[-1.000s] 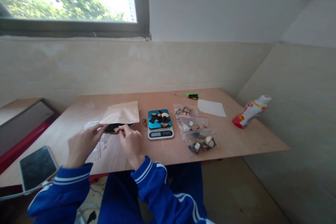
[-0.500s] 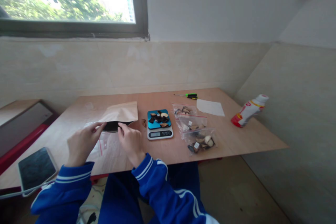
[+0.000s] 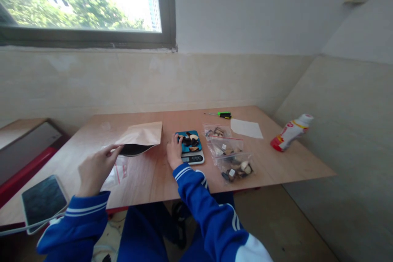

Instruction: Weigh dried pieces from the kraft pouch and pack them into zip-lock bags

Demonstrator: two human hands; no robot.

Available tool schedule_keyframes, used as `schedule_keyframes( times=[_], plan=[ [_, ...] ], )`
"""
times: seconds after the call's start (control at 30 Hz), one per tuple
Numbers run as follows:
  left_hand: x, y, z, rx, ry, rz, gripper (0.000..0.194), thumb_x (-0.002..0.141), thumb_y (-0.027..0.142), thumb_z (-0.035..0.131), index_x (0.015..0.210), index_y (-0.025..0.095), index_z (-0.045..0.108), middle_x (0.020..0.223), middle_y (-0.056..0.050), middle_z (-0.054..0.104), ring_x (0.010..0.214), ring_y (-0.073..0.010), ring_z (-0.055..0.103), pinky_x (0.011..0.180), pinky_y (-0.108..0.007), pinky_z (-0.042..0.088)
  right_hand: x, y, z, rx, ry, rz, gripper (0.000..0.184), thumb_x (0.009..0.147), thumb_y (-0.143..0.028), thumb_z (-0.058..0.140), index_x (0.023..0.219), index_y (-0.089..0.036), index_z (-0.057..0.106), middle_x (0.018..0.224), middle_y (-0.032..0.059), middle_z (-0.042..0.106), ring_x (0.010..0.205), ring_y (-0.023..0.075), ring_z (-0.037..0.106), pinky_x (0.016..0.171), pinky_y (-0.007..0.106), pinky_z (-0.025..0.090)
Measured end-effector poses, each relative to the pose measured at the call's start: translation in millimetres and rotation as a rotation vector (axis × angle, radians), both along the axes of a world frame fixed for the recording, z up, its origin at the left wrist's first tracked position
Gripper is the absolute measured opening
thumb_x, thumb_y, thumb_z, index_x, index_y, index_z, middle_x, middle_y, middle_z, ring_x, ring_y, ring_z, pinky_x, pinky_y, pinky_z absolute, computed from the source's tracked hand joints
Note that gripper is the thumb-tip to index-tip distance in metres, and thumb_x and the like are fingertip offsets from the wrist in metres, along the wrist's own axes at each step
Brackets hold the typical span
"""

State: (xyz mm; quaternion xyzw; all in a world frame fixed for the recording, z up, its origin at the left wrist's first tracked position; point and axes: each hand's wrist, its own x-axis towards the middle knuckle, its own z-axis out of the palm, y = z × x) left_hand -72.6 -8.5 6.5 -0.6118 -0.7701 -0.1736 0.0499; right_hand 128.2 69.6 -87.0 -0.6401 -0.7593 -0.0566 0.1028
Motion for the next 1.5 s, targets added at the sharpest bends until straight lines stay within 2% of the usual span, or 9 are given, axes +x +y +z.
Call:
schedule_keyframes(
  times=[0.23,0.43,0.63,0.77,0.97,1.07,1.2,1.33,1.5],
  plan=[
    [0,-2,3.9,-0.041,-0.019,0.013,0.037,0.09,0.049,0.041,0.108,0.03,0.067,0.087,-0.007,0.072,0.074,-0.0271,0.063,0.053,-0.029,0.028,35,-25,23.5,0.147,0.014,0.056,0.03,0.086,-0.022,0.053,0.112,-0.013,0.063,0.132,0.0195,0.05,0.122,0.0346,0.04,0.1,0.054,0.03],
    [1,-1,4.7,-0.035,-0.02,0.013,0.039,0.09,0.05,0.04,0.109,0.03,0.067,0.088,-0.007,0.072,0.074,-0.0276,0.063,0.053,-0.029,0.028,79,-35,28.9,0.048,0.039,0.087,0.037,0.085,-0.018,0.054,0.122,-0.021,0.059,0.139,0.0166,0.044,0.125,0.0341,0.038,0.098,0.054,0.032],
    [1,-3,4.6,-0.045,-0.007,0.019,0.04,0.09,0.051,0.04,0.111,0.03,0.066,0.089,-0.008,0.072,0.075,-0.0278,0.064,0.053,-0.029,0.028,79,-61,51.9,0.079,0.501,0.247,0.028,0.089,-0.02,0.049,0.113,-0.023,0.063,0.119,0.0098,0.058,0.116,0.0233,0.049,0.099,0.041,0.038],
    [10,0,-5.3,-0.092,0.028,0.013,0.039,0.09,0.051,0.04,0.111,0.031,0.066,0.089,-0.008,0.073,0.079,-0.0292,0.065,0.054,-0.029,0.031,60,-103,69.6,-0.172,0.817,0.454,0.026,0.092,-0.018,0.044,0.108,-0.021,0.064,0.103,0.005,0.065,0.097,0.0154,0.06,0.087,0.029,0.046],
    [20,8,-43.5,-0.244,0.063,-0.097,0.039,0.091,0.044,0.038,0.112,0.028,0.066,0.092,-0.011,0.072,0.085,-0.0305,0.067,0.058,-0.029,0.036,28,-147,65.4,-0.497,0.829,0.602,0.027,0.09,-0.016,0.046,0.105,-0.02,0.068,0.102,0.0035,0.069,0.091,0.0145,0.063,0.083,0.024,0.047],
    [19,5,-51.2,-0.253,0.071,-0.127,0.037,0.091,0.042,0.038,0.111,0.026,0.065,0.087,-0.01,0.072,0.081,-0.0281,0.067,0.058,-0.027,0.036,24,-152,59.5,-0.526,0.838,0.599,0.027,0.09,-0.017,0.046,0.105,-0.021,0.069,0.1,0.0029,0.069,0.087,0.0144,0.063,0.078,0.023,0.047],
    [23,-12,-41.0,-0.134,0.033,-0.111,0.033,0.09,0.042,0.041,0.104,0.023,0.065,0.079,-0.008,0.07,0.075,-0.0246,0.066,0.052,-0.025,0.03,22,-149,54.3,-0.427,0.922,0.518,0.027,0.092,-0.02,0.044,0.108,-0.022,0.066,0.1,0.003,0.068,0.089,0.0154,0.062,0.08,0.026,0.046],
    [43,-33,-33.3,0.042,-0.273,-0.144,0.033,0.087,0.05,0.046,0.101,0.026,0.063,0.069,0.0,0.062,0.063,-0.0168,0.06,0.052,-0.023,0.031,12,-143,45.3,-0.273,1.09,0.316,0.03,0.092,-0.027,0.046,0.119,-0.022,0.057,0.104,0.0047,0.065,0.082,0.0146,0.06,0.074,0.027,0.048],
    [78,-44,-48.4,0.193,-0.603,-0.331,0.036,0.087,0.052,0.046,0.104,0.025,0.062,0.071,0.001,0.057,0.064,-0.0146,0.055,0.061,-0.026,0.041,0,-134,28.2,-0.257,1.355,0.136,0.033,0.084,-0.036,0.057,0.112,-0.02,0.048,0.089,0.0036,0.065,0.065,0.0137,0.061,0.059,0.026,0.048]
  ],
)
